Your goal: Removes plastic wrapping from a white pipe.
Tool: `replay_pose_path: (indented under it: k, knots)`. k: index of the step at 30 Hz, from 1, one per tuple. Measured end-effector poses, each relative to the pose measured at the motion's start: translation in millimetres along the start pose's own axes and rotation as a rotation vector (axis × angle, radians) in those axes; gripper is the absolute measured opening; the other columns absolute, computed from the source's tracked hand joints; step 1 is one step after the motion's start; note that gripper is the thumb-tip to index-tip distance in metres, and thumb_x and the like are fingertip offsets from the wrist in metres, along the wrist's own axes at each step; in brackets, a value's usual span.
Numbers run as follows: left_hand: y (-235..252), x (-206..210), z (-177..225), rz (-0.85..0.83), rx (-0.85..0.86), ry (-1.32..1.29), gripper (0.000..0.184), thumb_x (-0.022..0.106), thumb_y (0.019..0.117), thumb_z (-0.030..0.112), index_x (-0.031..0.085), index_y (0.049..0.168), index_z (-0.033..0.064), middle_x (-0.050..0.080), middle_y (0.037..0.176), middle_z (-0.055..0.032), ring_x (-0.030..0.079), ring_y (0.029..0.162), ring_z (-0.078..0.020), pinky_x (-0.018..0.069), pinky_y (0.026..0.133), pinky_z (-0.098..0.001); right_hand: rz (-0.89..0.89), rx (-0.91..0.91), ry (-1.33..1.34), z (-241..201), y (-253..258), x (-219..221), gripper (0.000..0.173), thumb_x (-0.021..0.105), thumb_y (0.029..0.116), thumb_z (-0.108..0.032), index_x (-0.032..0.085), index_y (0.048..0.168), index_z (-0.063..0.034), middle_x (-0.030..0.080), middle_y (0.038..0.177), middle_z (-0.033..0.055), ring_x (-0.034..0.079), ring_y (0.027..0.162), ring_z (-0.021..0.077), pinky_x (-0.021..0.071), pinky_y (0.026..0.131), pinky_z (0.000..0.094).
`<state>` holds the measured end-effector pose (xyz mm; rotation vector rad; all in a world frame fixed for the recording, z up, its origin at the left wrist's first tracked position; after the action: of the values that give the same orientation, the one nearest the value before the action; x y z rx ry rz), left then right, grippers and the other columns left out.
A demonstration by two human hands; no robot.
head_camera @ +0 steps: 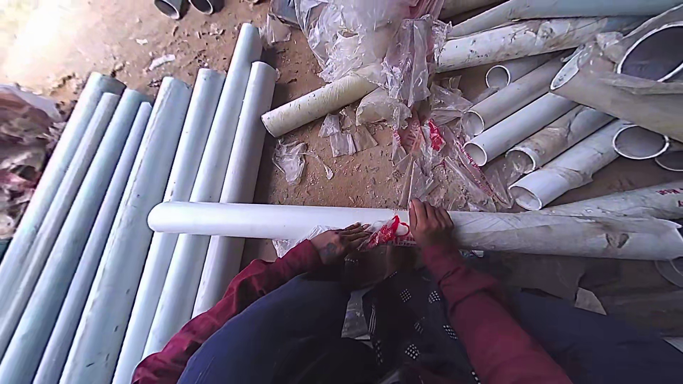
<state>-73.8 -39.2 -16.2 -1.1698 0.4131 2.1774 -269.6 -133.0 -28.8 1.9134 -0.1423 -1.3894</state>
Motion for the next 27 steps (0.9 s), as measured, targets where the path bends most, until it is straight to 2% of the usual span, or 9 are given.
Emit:
replay_pose_path:
  k: [3, 5, 7, 11, 17, 19, 22, 25, 27]
  knots:
    - [-1.8, -1.1, 3.4, -0.093, -0.054, -0.095, 0.05, 0.06, 0.101, 0.017, 0.054, 0.138, -0.0164, 0.056, 0.143, -0.031, 0.052, 0.139, -0.043, 0.0327, 0.121, -0.051, -0.01, 0.014, 0.007, 0.6, 3.8, 2.2, 0.029, 0.054, 0.0994, -0.015, 0.079, 0.096, 0.0, 0.075, 0.076, 0.0149, 0.071, 0.06, 0.0294, 0.0522, 0.056, 0.0416]
    - [-6.9, -5.7, -1.4, 0.042, -0.06, -0.101, 0.053, 0.061, 0.1013, 0.021, 0.053, 0.141, -0.0134, 0.056, 0.146, -0.0283, 0.051, 0.14, -0.041, 0.031, 0.122, -0.0528, 0.006, 0.016, 0.011, 4.0, 12.3, 6.5, 0.029, 0.054, 0.0991, -0.015, 0.078, 0.095, 0.001, 0.074, 0.075, 0.0159, 0.07, 0.059, 0.0304, 0.0517, 0.055, 0.0424]
    - [-22.9, -16.1, -13.2, 0.312, -0.168, 0.019, 0.048, 0.061, 0.1012, 0.026, 0.061, 0.136, -0.007, 0.064, 0.138, -0.0212, 0.059, 0.133, -0.0357, 0.0398, 0.117, -0.0524, -0.008, 0.021, 0.033, 7.8, 25.6, 13.2, 0.026, 0.055, 0.0988, -0.012, 0.077, 0.098, 0.0036, 0.073, 0.076, 0.0191, 0.071, 0.061, 0.0341, 0.0533, 0.056, 0.0453]
    - [-60.4, -28.7, -61.3, 0.517, -0.609, 0.136, 0.096, 0.079, 0.0851, 0.045, 0.04, 0.149, -0.0146, 0.048, 0.151, -0.0318, 0.044, 0.144, -0.0473, 0.0315, 0.121, -0.0551, -0.044, -0.019, 0.076, 12.8, 58.6, 35.0, 0.024, 0.056, 0.0991, -0.009, 0.075, 0.102, 0.0055, 0.074, 0.081, 0.0229, 0.071, 0.064, 0.0387, 0.0534, 0.057, 0.0497]
    - [-2.8, -61.8, -82.7, 0.193, -0.62, 0.277, 0.12, 0.092, 0.0649, 0.052, 0.037, 0.158, 0.001, 0.035, 0.163, -0.0235, 0.027, 0.154, -0.0403, 0.0175, 0.125, -0.06, -0.076, -0.019, 0.077, 13.8, 43.6, 26.7, 0.027, 0.055, 0.0987, -0.012, 0.077, 0.098, 0.0038, 0.074, 0.077, 0.0195, 0.072, 0.063, 0.0354, 0.0552, 0.058, 0.0469]
    - [11.2, -53.4, -92.5, -0.134, -0.684, 0.038, 0.109, 0.089, 0.0761, 0.046, 0.032, 0.162, 0.0104, 0.029, 0.168, -0.0144, 0.022, 0.157, -0.0346, 0.0113, 0.126, -0.0575, -0.037, -0.011, 0.06, 12.8, 22.8, 10.2, 0.028, 0.054, 0.0995, -0.013, 0.078, 0.099, 0.0016, 0.076, 0.078, 0.0161, 0.074, 0.065, 0.0311, 0.0564, 0.06, 0.0424]
    - [8.9, -34.9, -88.4, -0.31, -0.636, -0.3, 0.079, 0.08, 0.0895, 0.037, 0.047, 0.152, 0.0035, 0.046, 0.158, -0.0149, 0.036, 0.152, -0.0294, 0.0139, 0.127, -0.053, 0.01, 0.005, 0.046, 14.3, 1.8, -0.9, 0.032, 0.052, 0.1005, -0.017, 0.079, 0.096, -0.001, 0.076, 0.077, 0.0131, 0.073, 0.067, 0.0273, 0.0565, 0.063, 0.0387]
    - [-7.0, -23.7, -65.3, 0.112, -0.4, -0.216, 0.042, 0.07, 0.0953, 0.021, 0.068, 0.125, -0.0081, 0.065, 0.137, -0.0218, 0.054, 0.139, -0.0376, 0.0298, 0.122, -0.0567, -0.017, 0.058, 0.04, 13.8, -1.3, 0.9, 0.031, 0.052, 0.1001, -0.017, 0.079, 0.095, -0.002, 0.076, 0.079, 0.0126, 0.074, 0.069, 0.0271, 0.057, 0.064, 0.0388]
    - [-13.1, -12.3, -58.5, 0.471, -0.245, -0.008, 0.028, 0.057, 0.0933, 0.004, 0.075, 0.113, -0.0051, 0.073, 0.124, -0.0167, 0.068, 0.122, -0.036, 0.046, 0.111, -0.055, -0.06, 0.099, 0.073, 17.2, 8.8, 4.7, 0.03, 0.053, 0.0997, -0.016, 0.079, 0.097, -0.0008, 0.077, 0.082, 0.0131, 0.075, 0.07, 0.0273, 0.0575, 0.063, 0.0393]
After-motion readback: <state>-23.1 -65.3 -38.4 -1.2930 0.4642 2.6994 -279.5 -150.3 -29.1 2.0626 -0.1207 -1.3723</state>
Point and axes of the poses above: each hand's wrist, its own y-axis towards the middle knuckle, its own x-axis out of the palm, z = x × y, the point moved 5 cm from there along y, towards the middle knuckle
